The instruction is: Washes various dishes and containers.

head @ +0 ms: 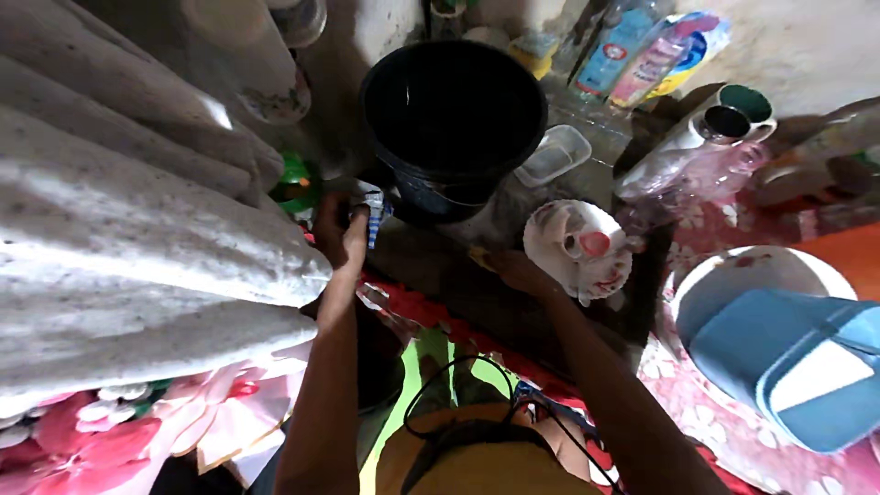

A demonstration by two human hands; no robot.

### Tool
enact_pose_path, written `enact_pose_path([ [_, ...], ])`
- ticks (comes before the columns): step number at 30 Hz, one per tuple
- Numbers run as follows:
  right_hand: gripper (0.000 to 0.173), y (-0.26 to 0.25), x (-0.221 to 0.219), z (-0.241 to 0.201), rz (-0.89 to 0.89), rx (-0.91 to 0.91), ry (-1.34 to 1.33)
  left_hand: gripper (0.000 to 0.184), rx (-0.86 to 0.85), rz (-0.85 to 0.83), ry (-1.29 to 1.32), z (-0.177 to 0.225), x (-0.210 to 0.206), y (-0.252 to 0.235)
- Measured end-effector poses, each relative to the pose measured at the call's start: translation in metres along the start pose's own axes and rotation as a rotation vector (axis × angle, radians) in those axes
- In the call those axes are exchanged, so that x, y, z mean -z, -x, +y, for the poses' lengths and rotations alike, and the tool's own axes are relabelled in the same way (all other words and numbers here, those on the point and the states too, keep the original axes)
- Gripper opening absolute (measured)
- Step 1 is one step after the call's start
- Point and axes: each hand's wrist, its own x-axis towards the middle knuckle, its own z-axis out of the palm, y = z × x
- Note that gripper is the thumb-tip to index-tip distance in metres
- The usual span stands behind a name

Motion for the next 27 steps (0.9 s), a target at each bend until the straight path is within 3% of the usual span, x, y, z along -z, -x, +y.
enact_pose_path([
  [2,0.043,0.023,0.006,-0.001,-0.014,-0.114,0.144,0.030,-0.025,-0.003,-0.136,0.005,-0.001,-0.002],
  [4,0.042,0.027,0.008,-0.015,-0.025,-0.164,0.212,0.034,-0.156,-0.024,-0.295,0.006,-0.002,0.002],
  [6,0.040,0.018,0.006,-0.033,-0.021,-0.157,0.203,0.033,-0.198,-0.143,-0.484,0.009,-0.006,0.012],
  [10,0.037,-0.046,-0.029,-0.042,0.028,0.151,0.107,0.044,0.148,-0.673,-0.936,0.018,-0.035,0.031],
  [13,0.036,-0.053,-0.032,-0.037,0.070,0.263,-0.019,0.049,0.102,-0.777,-1.075,0.013,-0.047,0.037],
  [18,0.035,0.041,-0.009,0.007,0.087,-0.048,0.105,0.049,0.030,-0.782,-1.096,0.028,-0.052,0.046],
  [21,0.039,0.093,-0.001,0.039,0.147,-0.135,0.108,0.050,0.065,-0.807,-1.110,0.032,-0.057,0.049],
  [27,0.040,0.140,0.020,0.072,0.184,-0.389,0.114,0.049,0.065,-0.808,-1.101,0.033,-0.054,0.042],
])
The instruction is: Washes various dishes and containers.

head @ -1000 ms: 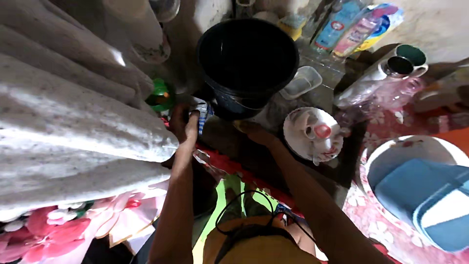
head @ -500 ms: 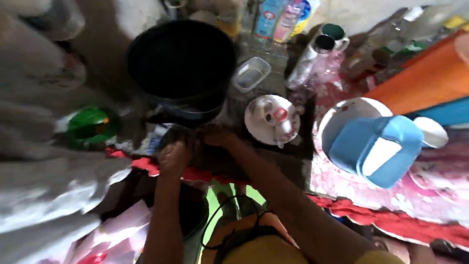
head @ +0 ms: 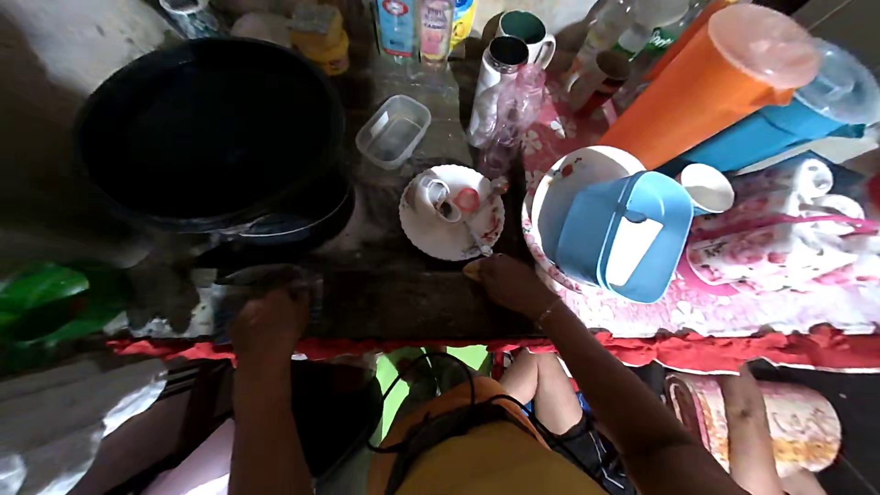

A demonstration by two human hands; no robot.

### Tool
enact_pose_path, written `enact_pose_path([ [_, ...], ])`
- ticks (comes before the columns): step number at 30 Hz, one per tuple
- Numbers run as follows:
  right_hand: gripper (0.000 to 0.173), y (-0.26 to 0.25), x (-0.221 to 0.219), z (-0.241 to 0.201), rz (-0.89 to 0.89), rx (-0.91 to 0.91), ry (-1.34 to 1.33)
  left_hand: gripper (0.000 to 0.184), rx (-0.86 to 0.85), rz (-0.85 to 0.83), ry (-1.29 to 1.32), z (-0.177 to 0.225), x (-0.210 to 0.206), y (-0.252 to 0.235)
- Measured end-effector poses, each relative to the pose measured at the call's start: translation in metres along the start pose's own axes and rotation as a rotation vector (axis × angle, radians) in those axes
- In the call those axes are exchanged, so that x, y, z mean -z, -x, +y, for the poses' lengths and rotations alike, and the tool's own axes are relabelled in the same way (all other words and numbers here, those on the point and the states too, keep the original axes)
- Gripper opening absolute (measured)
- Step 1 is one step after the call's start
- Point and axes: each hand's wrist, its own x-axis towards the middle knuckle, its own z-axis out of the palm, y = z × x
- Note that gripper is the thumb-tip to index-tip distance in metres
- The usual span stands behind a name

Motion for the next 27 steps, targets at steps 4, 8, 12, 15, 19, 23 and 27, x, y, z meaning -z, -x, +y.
enact_pose_path([
  [4,0.036,-0.025,0.006,0.006,-0.087,-0.099,0.145,0.049,-0.016,0.023,0.018,-0.004,-0.001,0.002],
  [8,0.036,-0.043,-0.001,0.007,0.107,-0.202,0.030,0.048,-0.053,0.097,0.082,-0.013,-0.003,0.005],
  [12,0.044,-0.057,-0.007,0.014,0.410,-0.174,-0.108,0.045,-0.052,0.103,0.095,-0.016,-0.002,0.007],
  [15,0.047,-0.071,-0.020,0.028,0.586,-0.070,-0.025,0.045,-0.058,0.098,0.081,-0.012,0.001,0.009],
  [19,0.045,-0.031,-0.007,0.012,0.107,-0.148,0.104,0.047,-0.074,0.092,0.092,-0.009,0.006,0.013],
  [23,0.038,-0.018,-0.001,-0.008,0.007,-0.284,0.110,0.047,-0.127,0.121,0.126,-0.010,0.011,0.018],
  [27,0.035,-0.034,0.001,-0.025,0.002,-0.093,0.135,0.045,-0.131,0.110,0.158,-0.003,0.019,0.020],
])
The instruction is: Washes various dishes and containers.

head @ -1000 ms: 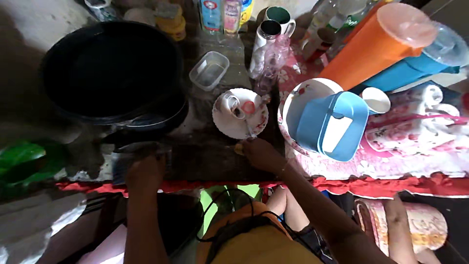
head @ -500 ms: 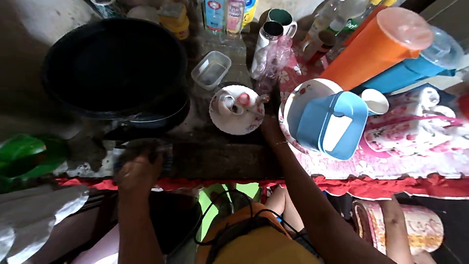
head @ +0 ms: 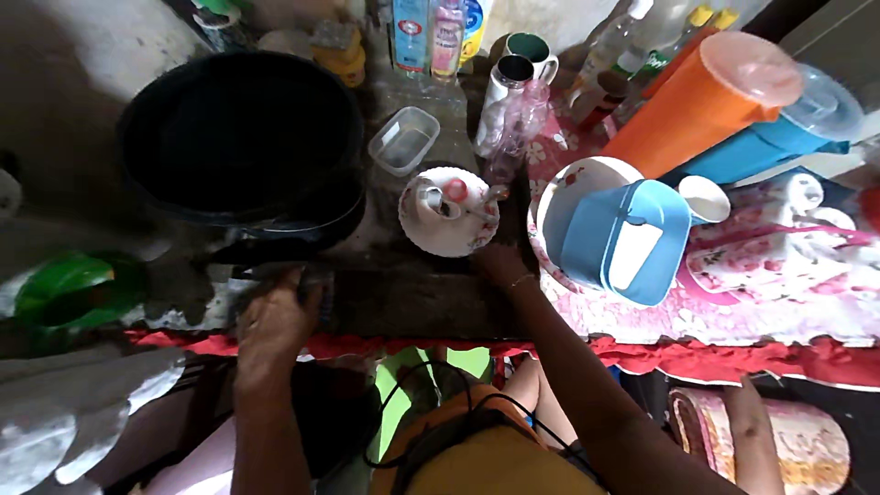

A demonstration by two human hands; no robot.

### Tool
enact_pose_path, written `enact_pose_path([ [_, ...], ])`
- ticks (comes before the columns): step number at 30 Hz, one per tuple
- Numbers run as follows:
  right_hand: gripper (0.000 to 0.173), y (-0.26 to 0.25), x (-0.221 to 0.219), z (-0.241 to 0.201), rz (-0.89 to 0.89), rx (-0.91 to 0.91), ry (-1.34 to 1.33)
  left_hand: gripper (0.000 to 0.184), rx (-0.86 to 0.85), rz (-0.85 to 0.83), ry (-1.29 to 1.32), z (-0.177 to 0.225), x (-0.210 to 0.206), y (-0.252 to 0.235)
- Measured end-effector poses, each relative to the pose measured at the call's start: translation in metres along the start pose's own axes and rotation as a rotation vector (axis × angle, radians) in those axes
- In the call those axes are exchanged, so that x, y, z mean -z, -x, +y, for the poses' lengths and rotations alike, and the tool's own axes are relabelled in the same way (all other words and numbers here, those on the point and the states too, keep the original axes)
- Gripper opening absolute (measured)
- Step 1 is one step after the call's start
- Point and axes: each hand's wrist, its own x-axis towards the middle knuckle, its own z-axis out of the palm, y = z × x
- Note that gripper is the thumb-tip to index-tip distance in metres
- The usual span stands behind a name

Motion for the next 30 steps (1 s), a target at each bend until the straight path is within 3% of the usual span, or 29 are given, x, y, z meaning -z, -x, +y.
enact_pose_path([
  [6,0.033,-0.017,-0.004,-0.072,-0.101,0.254,0.005,0.044,-0.085,-0.038,0.028,0.031,0.002,-0.009],
  [10,0.030,-0.045,0.002,-0.087,-0.090,0.500,-0.110,0.043,-0.189,-0.102,0.098,0.053,-0.010,-0.025],
  [12,0.028,-0.058,0.008,-0.075,0.028,0.571,-0.366,0.040,-0.247,-0.107,0.181,0.065,-0.015,-0.034],
  [16,0.033,-0.079,0.020,-0.054,0.312,0.453,-1.092,0.042,-0.250,-0.140,0.462,0.093,-0.025,-0.058],
  [18,0.035,-0.092,0.032,-0.060,0.321,0.441,-1.522,0.042,-0.248,-0.135,0.603,0.108,-0.034,-0.075],
  [20,0.041,-0.104,0.049,-0.065,0.195,0.410,-1.779,0.042,-0.245,-0.139,0.676,0.119,-0.042,-0.090],
  [25,0.041,-0.133,0.080,-0.087,0.281,0.416,-1.726,0.045,-0.140,-0.175,0.676,0.129,-0.053,-0.121],
  [30,0.030,-0.174,0.129,-0.129,0.223,0.495,-1.747,0.049,-0.149,-0.188,0.603,0.122,-0.064,-0.166],
])
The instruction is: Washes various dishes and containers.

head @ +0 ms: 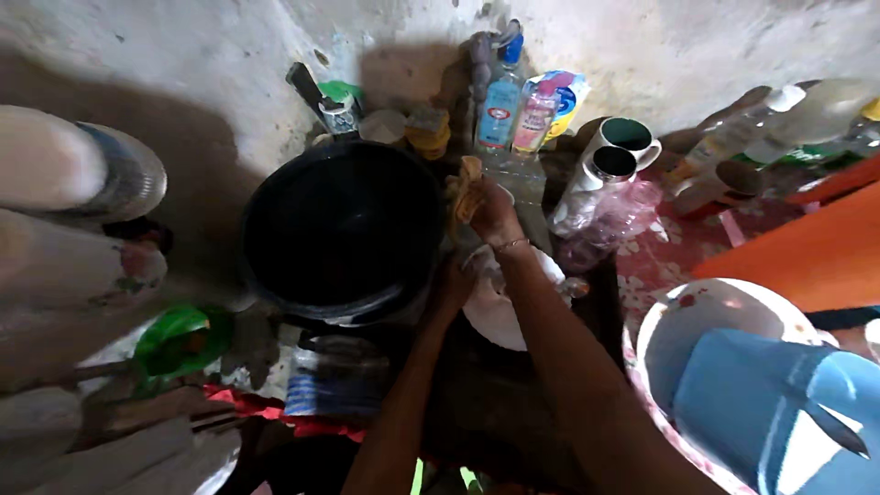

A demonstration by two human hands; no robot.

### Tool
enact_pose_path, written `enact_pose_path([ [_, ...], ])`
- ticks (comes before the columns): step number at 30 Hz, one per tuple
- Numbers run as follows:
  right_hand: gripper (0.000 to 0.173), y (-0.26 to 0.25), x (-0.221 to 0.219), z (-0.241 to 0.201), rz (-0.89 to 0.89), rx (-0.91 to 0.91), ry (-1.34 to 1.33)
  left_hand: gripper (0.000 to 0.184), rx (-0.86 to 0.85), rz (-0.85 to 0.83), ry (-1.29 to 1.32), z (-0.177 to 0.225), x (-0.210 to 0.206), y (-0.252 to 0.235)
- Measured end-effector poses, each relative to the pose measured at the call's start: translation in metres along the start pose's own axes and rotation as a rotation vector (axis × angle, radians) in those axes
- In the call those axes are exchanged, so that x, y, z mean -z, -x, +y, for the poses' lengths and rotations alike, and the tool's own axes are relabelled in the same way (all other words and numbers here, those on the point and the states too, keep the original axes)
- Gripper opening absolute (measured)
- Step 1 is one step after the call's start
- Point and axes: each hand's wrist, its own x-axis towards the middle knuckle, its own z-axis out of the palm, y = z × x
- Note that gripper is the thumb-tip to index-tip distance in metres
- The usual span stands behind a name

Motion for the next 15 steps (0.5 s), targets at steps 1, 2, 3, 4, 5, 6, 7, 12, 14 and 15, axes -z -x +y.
enact_pose_path([
  [1,0.035,-0.014,-0.011,-0.008,-0.022,0.032,0.081,0.048,-0.003,0.001,-0.007,0.000,0.001,-0.008],
  [2,0.039,-0.029,-0.020,-0.014,-0.044,0.090,0.194,0.047,-0.019,0.002,-0.001,0.000,0.001,-0.014],
  [3,0.045,-0.045,-0.030,-0.019,-0.074,0.150,0.310,0.047,-0.048,0.010,0.017,-0.002,0.000,-0.017],
  [4,0.048,-0.061,-0.041,-0.023,-0.107,0.213,0.413,0.046,-0.091,0.035,0.036,-0.005,-0.001,-0.019],
  [5,0.049,-0.078,-0.054,-0.027,-0.131,0.267,0.485,0.045,-0.133,0.066,0.049,-0.007,-0.002,-0.021],
  [6,0.050,-0.094,-0.068,-0.030,-0.148,0.307,0.521,0.044,-0.160,0.093,0.058,-0.009,-0.003,-0.022],
  [7,0.049,-0.112,-0.081,-0.030,-0.164,0.338,0.543,0.043,-0.160,0.096,0.054,-0.010,-0.004,-0.024],
  [12,0.049,-0.185,-0.130,-0.018,-0.182,0.447,0.831,0.043,-0.539,0.347,-0.207,-0.128,-0.076,-0.085],
  [14,0.046,-0.202,-0.144,-0.012,-0.202,0.513,1.003,0.047,-0.474,0.241,-0.241,-0.128,-0.080,-0.081],
  [15,0.044,-0.209,-0.147,-0.008,-0.223,0.560,1.143,0.050,-0.266,0.056,-0.218,-0.099,-0.065,-0.067],
])
